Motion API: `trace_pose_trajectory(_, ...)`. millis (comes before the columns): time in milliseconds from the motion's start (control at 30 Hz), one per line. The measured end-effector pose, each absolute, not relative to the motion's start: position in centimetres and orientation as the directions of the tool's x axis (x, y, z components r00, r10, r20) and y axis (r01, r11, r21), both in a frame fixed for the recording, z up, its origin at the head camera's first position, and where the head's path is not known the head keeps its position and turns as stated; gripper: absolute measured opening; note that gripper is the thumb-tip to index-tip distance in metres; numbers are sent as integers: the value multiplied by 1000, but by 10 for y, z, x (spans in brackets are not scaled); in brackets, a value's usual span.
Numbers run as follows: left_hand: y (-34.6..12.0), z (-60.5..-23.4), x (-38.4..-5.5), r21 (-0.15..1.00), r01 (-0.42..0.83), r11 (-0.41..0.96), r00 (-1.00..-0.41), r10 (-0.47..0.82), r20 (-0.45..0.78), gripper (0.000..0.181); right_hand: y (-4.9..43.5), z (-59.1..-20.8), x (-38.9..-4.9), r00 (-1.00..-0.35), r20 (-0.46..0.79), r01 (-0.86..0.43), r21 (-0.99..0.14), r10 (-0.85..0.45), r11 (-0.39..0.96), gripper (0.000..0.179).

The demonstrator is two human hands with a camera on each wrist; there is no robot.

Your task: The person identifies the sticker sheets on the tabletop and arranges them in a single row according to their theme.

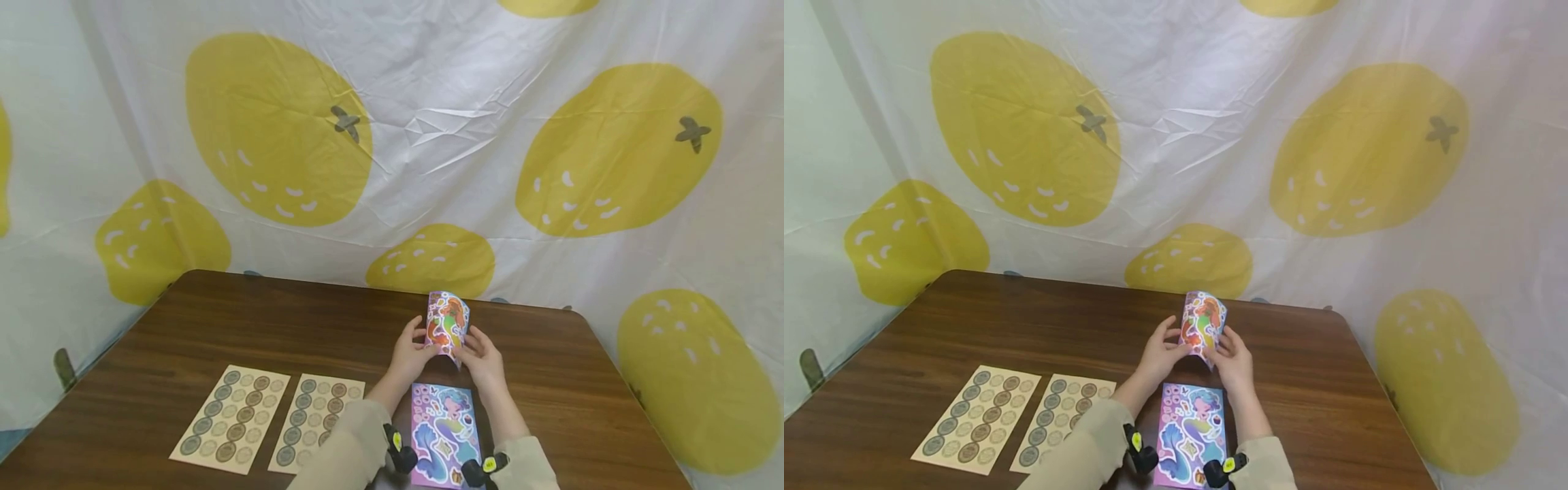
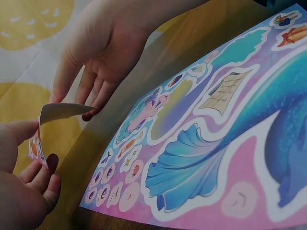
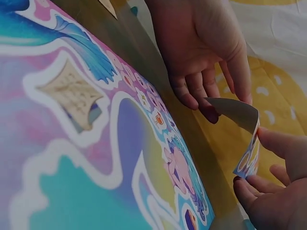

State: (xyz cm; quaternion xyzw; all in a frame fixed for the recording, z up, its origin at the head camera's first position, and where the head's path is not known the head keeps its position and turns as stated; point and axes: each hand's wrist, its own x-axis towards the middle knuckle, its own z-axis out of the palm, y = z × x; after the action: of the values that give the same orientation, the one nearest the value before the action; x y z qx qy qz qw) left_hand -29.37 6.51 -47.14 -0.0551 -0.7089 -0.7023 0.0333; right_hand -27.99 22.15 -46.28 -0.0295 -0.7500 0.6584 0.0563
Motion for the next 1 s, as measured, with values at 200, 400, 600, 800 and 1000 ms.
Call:
trace_pose_trajectory(200,66,-471,-292,987,162,21,-987,25,162,75,224,-459,-276,-989,57,-33,-985,136,169,72)
trace_pose_trajectory(400,66,-471,-289,979,198,48,-980,36,196,79,227,-456,-271,-987,70,-40,-979,144,202,73)
trace_pose_trajectory(600,65,-469,-285,977,206,59,-978,37,204,78,228,-453,-267,-979,75,-27,-969,189,247,72)
trace_pose_trajectory(800,64,-468,-281,982,173,76,-985,25,171,76,231,-452,-263,-972,75,-7,-957,224,291,71)
trace_pose_trajectory(1000,61,-467,-278,987,147,71,-989,36,145,75,235,-454,-262,-968,76,-1,-955,239,298,71)
